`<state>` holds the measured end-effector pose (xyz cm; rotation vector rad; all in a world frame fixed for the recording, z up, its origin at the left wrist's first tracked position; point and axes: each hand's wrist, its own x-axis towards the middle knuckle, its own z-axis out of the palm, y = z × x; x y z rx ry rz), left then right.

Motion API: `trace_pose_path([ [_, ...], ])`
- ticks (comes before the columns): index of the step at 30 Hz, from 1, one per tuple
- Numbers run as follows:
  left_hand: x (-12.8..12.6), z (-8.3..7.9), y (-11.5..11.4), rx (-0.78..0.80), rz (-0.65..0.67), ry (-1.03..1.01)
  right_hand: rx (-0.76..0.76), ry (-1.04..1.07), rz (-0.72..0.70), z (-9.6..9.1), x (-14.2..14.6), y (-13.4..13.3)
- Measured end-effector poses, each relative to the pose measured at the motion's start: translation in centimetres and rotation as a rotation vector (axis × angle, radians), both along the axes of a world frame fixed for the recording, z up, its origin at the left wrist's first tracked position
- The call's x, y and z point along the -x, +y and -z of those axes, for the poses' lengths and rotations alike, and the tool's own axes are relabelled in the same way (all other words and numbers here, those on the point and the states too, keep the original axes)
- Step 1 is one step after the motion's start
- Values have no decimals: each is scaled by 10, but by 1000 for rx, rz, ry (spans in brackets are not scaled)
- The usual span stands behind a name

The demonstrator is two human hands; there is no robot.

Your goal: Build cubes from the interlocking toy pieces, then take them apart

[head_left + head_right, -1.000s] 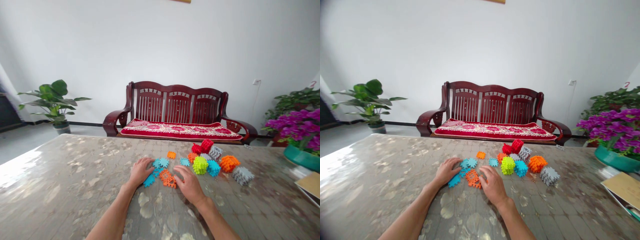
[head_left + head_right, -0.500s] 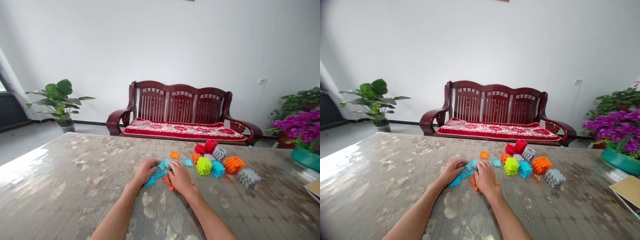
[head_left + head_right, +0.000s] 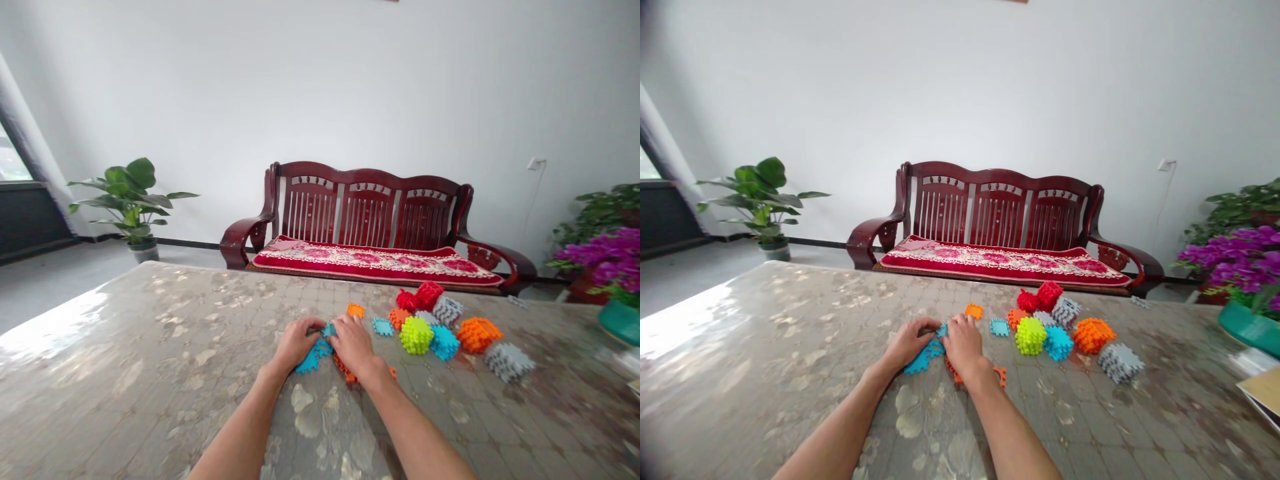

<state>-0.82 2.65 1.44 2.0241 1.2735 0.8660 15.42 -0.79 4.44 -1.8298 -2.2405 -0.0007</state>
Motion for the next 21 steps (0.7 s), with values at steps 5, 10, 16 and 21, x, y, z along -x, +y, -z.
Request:
trace_pose_path([
  [5,1,3,1,-2,2,-7,12,-164,-86,0,1,6],
  [10,1,5,3,0,16,-14,36,-214,-113,-2,9,5],
  [16,1,0,0,6,11,-10,13,-222,-100,-2,14,2],
  [21,0,0,1,-1,3,4,-3,-201,-79,4,10,3],
])
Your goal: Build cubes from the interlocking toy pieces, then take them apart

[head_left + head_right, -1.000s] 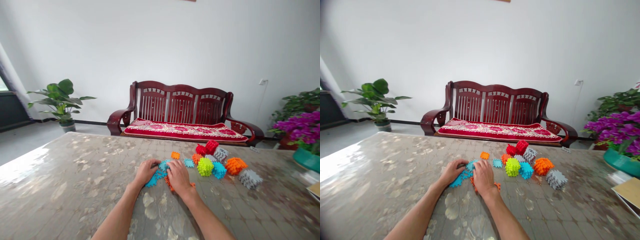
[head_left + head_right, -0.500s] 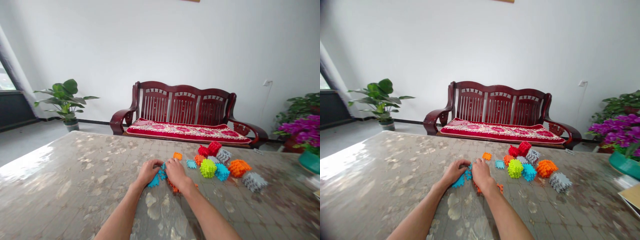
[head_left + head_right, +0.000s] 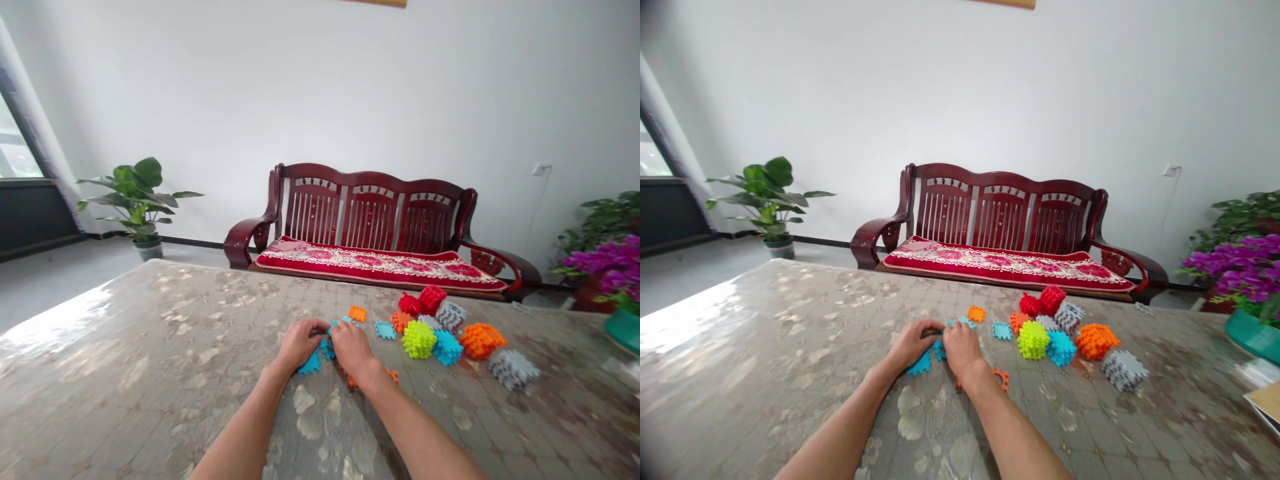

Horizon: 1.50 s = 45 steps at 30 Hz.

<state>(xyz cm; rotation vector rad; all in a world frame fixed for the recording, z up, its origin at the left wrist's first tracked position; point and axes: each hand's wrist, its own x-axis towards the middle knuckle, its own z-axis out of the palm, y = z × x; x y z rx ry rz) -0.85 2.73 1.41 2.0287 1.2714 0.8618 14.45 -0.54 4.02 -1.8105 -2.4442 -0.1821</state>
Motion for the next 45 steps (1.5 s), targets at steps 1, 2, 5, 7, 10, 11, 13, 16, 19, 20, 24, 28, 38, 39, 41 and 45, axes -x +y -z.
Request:
trace_pose_path([
  [1,0,0,0,-2,-2,4,-1,5,6,1,-1,0],
  [2,0,0,0,-3,-7,9,-2,11,11,1,-1,0],
  [5,0,1,1,0,-12,21,-8,23,20,0,-4,1],
  [7,0,1,1,-10,-9,24,-23,102,20,-2,-8,1],
  [10,0,4,2,-37,-39,23,-31,438,24,-4,-14,3],
  [11,0,5,2,-42,-53,15,-14,590,23,-4,-16,4],
  [13,-1,6,2,-34,-55,-42,95,921,20,-3,-20,6],
  [16,-2,7,2,18,41,-206,314,1280,21,1,-22,8],
  [19,-4,8,3,71,82,-288,393,1384,36,6,-25,6],
  [20,-5,8,3,90,71,-300,399,1428,44,8,-27,5],
  [24,-7,9,5,176,54,-365,330,1550,91,11,-32,1],
  [28,-9,7,6,190,-18,-347,-40,1237,138,13,-27,-9],
  [38,11,12,22,33,-414,-451,-34,434,-11,4,33,-63],
  [39,13,13,24,31,-438,-472,-39,391,-10,4,36,-63],
  [41,16,14,25,30,-456,-479,-52,312,-16,3,39,-61],
  [45,14,14,24,28,-436,-427,-85,174,-54,4,41,-56],
])
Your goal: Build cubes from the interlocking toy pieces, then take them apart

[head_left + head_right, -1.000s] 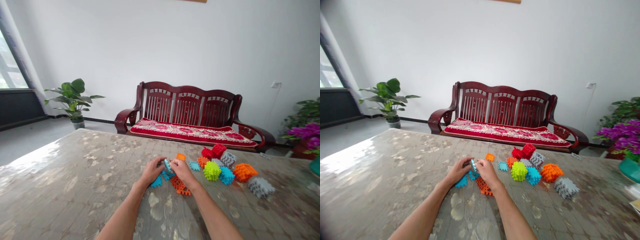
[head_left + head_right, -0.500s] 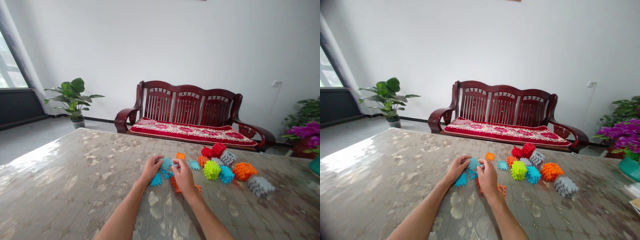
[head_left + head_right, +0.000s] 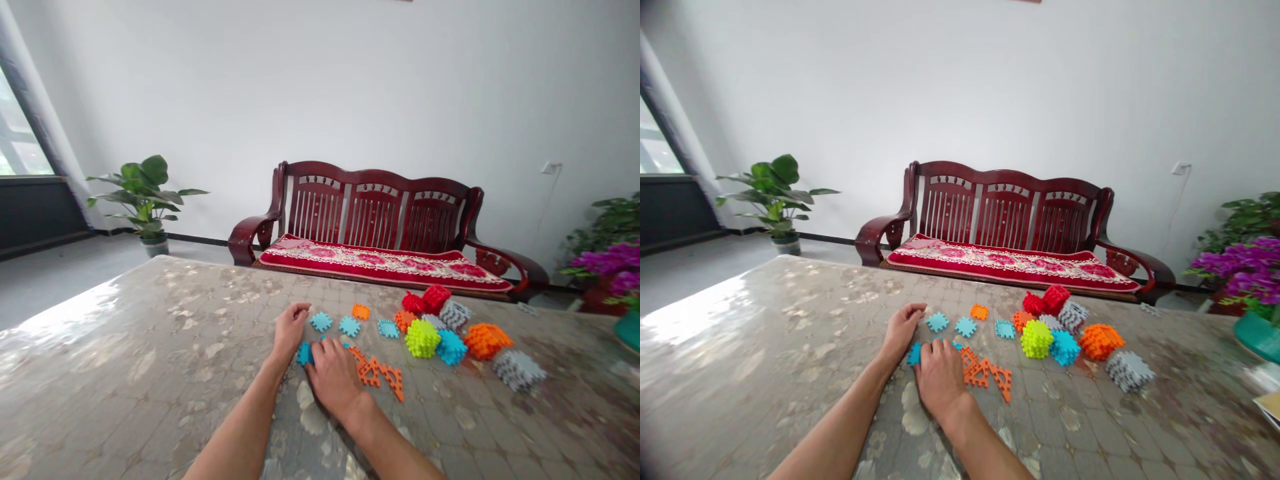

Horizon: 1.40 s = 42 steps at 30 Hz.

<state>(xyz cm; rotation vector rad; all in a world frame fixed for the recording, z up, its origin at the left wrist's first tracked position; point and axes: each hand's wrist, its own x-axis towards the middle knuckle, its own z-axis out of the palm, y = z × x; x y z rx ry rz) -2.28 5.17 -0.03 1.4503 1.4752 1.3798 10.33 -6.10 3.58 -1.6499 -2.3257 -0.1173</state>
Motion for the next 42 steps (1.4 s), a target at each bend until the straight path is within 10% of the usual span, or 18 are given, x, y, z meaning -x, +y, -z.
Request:
trace_pose_path([
  [6,-1,-5,-5,9,30,84,-12,103,24,-2,-18,8],
  [15,-3,-11,-11,49,60,244,93,730,384,-4,-118,22],
  [23,-3,-10,-12,27,85,296,30,310,432,2,-145,17],
  [42,-3,-12,-14,22,98,352,81,164,280,0,-143,20],
])
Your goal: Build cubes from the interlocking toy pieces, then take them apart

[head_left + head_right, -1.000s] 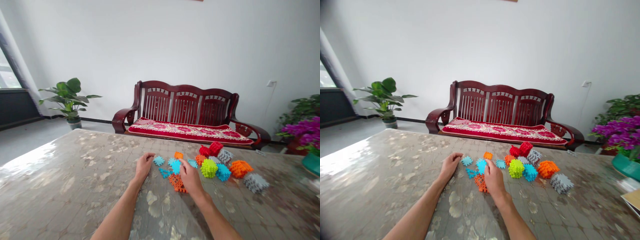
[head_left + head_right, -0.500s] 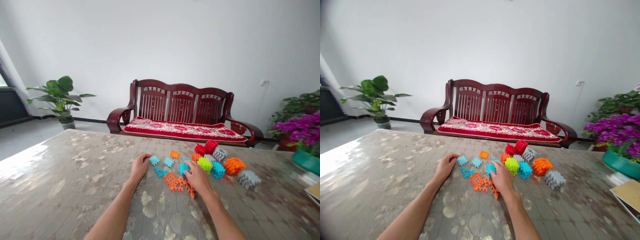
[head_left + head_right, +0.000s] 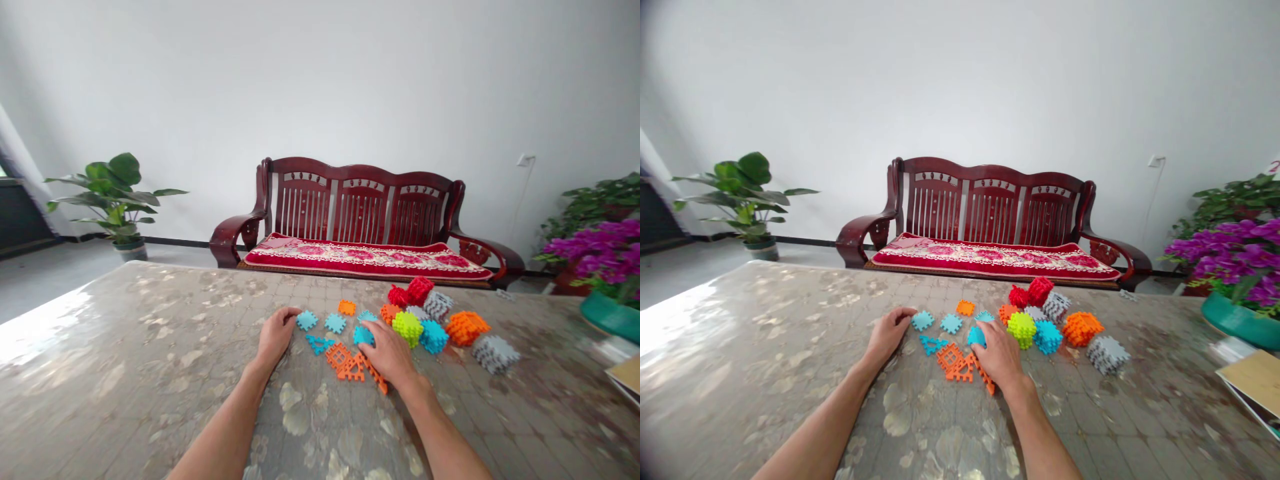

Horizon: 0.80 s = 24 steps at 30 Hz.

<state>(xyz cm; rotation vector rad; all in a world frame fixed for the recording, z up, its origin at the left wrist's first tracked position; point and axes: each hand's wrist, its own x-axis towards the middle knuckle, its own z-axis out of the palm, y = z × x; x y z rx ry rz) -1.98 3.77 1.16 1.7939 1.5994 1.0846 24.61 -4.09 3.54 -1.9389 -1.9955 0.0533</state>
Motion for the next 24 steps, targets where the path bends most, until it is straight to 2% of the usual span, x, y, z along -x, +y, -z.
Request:
trace_pose_path([
  [3,0,1,1,5,-1,-3,35,-11,46,-4,0,-2],
  [6,0,2,1,-2,-5,-13,52,-36,32,-7,1,-4],
  [13,0,-2,-1,20,-8,19,47,-45,34,0,11,-3],
  [15,0,-2,-1,14,-7,25,13,-8,39,0,13,-3],
  [18,2,-1,0,6,5,25,-116,72,31,-9,11,-2],
  [20,2,1,1,11,13,21,-226,128,80,-21,2,-2],
  [22,3,2,2,18,15,17,-310,174,195,-34,-15,-2],
  [24,2,2,2,22,15,14,-332,200,340,-45,-38,-4],
])
